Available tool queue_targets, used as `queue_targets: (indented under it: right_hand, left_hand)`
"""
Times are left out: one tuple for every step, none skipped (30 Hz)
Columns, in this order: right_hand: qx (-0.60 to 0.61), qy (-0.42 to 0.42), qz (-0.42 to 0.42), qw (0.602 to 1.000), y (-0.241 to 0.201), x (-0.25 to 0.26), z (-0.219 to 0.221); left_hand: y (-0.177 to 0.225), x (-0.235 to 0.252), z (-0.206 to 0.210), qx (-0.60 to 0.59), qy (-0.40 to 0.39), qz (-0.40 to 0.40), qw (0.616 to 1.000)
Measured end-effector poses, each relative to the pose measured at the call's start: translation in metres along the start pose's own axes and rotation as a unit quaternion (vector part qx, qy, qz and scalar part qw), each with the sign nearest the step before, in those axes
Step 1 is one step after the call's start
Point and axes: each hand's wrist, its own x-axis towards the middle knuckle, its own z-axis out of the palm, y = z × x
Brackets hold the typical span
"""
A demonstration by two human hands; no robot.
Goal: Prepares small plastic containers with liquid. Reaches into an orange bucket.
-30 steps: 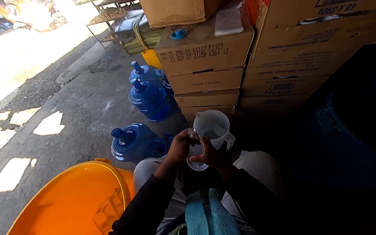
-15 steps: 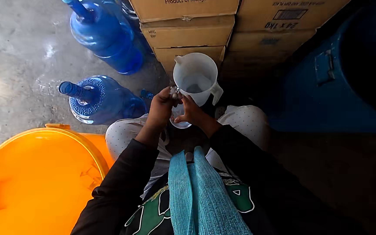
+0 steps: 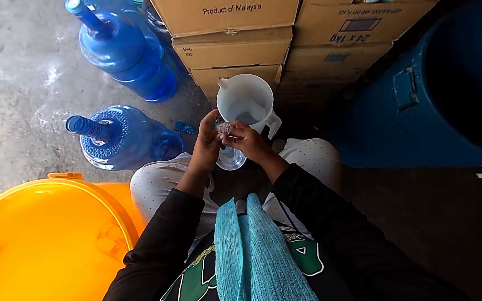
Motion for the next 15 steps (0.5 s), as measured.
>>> queue_targets:
  right_hand:
    - [0.005, 0.0, -0.01, 1.0, 0.001, 0.0, 0.0]
    - [0.006, -0.007, -0.032, 0.999, 0.001, 0.0, 0.001]
    - [0.007, -0.021, -0.055, 0.998, -0.001, 0.0, 0.001]
    - [0.009, -0.04, -0.069, 0.997, -0.003, 0.0, 0.0]
    - [0.02, -0.063, -0.07, 0.995, -0.004, 0.001, -0.003]
    - [0.037, -0.088, -0.059, 0.994, -0.005, 0.003, -0.006]
    - [0.06, -0.111, -0.046, 0.991, -0.004, 0.004, -0.01]
    - [0.087, -0.133, -0.034, 0.987, -0.002, 0.005, -0.013]
    - [0.101, -0.148, -0.028, 0.983, -0.001, 0.006, -0.015]
    - [0.106, -0.151, -0.027, 0.983, 0.0, 0.007, -0.016]
    - [0.113, -0.144, -0.027, 0.983, 0.002, 0.008, -0.015]
    - [0.124, -0.127, -0.027, 0.984, 0.003, 0.008, -0.012]
    - [0.135, -0.104, -0.021, 0.985, 0.003, 0.007, -0.009]
    - [0.137, -0.073, -0.012, 0.988, 0.002, 0.005, -0.004]
    - [0.139, -0.035, -0.006, 0.99, 0.001, 0.002, 0.001]
  left_hand:
    - [0.0, 0.0, -0.002, 0.001, -0.014, -0.014, 1.0]
    - [0.001, 0.001, -0.004, 0.0, -0.03, -0.025, 0.999]
    - [0.003, 0.001, -0.005, -0.007, -0.047, -0.037, 0.998]
    - [0.003, 0.001, -0.006, -0.02, -0.054, -0.046, 0.997]
    - [0.002, 0.0, -0.007, -0.033, -0.059, -0.049, 0.997]
    - [0.001, 0.0, -0.009, -0.05, -0.066, -0.053, 0.995]
    - [0.0, 0.0, -0.012, -0.067, -0.076, -0.054, 0.993]
    - [-0.002, 0.0, -0.015, -0.076, -0.089, -0.054, 0.992]
    - [-0.003, 0.0, -0.017, -0.083, -0.099, -0.055, 0.99]
    - [-0.002, -0.001, -0.017, -0.088, -0.103, -0.059, 0.989]
    - [-0.001, -0.001, -0.015, -0.09, -0.103, -0.066, 0.988]
    - [0.001, -0.001, -0.014, -0.092, -0.101, -0.075, 0.988]
    - [0.001, -0.002, -0.012, -0.093, -0.098, -0.08, 0.988]
    - [0.001, -0.002, -0.012, -0.092, -0.097, -0.082, 0.988]
    - [-0.001, -0.003, -0.013, -0.082, -0.101, -0.08, 0.988]
